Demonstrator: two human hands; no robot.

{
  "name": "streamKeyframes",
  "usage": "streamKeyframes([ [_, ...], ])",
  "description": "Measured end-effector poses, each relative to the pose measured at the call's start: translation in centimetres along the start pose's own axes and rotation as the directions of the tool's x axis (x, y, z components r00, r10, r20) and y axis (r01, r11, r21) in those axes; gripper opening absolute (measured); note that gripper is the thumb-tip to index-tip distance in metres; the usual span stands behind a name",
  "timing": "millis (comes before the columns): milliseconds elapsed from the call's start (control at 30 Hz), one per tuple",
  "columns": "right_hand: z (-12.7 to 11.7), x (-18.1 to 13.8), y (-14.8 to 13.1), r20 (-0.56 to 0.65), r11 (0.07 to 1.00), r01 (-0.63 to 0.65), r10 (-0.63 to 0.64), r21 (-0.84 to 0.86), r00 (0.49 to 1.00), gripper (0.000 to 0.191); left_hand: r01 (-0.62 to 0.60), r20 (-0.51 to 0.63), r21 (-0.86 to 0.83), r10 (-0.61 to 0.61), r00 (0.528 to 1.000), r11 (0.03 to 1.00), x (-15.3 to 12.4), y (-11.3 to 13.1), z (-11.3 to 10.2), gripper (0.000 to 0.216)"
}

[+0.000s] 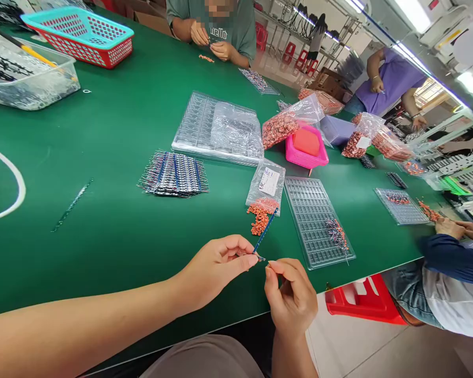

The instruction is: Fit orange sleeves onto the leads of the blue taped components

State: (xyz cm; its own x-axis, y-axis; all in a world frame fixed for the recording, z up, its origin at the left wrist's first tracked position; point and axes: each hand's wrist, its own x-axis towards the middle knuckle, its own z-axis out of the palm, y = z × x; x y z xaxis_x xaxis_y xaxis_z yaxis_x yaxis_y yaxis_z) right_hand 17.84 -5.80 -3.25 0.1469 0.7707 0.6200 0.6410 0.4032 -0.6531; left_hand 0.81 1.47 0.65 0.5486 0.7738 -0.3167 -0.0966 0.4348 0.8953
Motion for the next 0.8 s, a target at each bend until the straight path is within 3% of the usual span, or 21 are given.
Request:
streamKeyframes([
  [433, 0.07, -0.06, -0.07, 0.003, 1.000, -0.028, 0.028, 0.009, 1.000, 0.025, -0.004, 0.018, -0.002, 0.004, 1.000, 1.000, -0.12, -0.02, 0.16, 0.019],
  [800, -0.30, 0.26, -0.12, 0.049, 0.984, -0.148, 0.144, 0.100, 0.988, 0.015, 0.010, 0.023, 0.036, -0.011, 1.000, 0.999, -0.17, 0.29, 0.22, 0.016],
])
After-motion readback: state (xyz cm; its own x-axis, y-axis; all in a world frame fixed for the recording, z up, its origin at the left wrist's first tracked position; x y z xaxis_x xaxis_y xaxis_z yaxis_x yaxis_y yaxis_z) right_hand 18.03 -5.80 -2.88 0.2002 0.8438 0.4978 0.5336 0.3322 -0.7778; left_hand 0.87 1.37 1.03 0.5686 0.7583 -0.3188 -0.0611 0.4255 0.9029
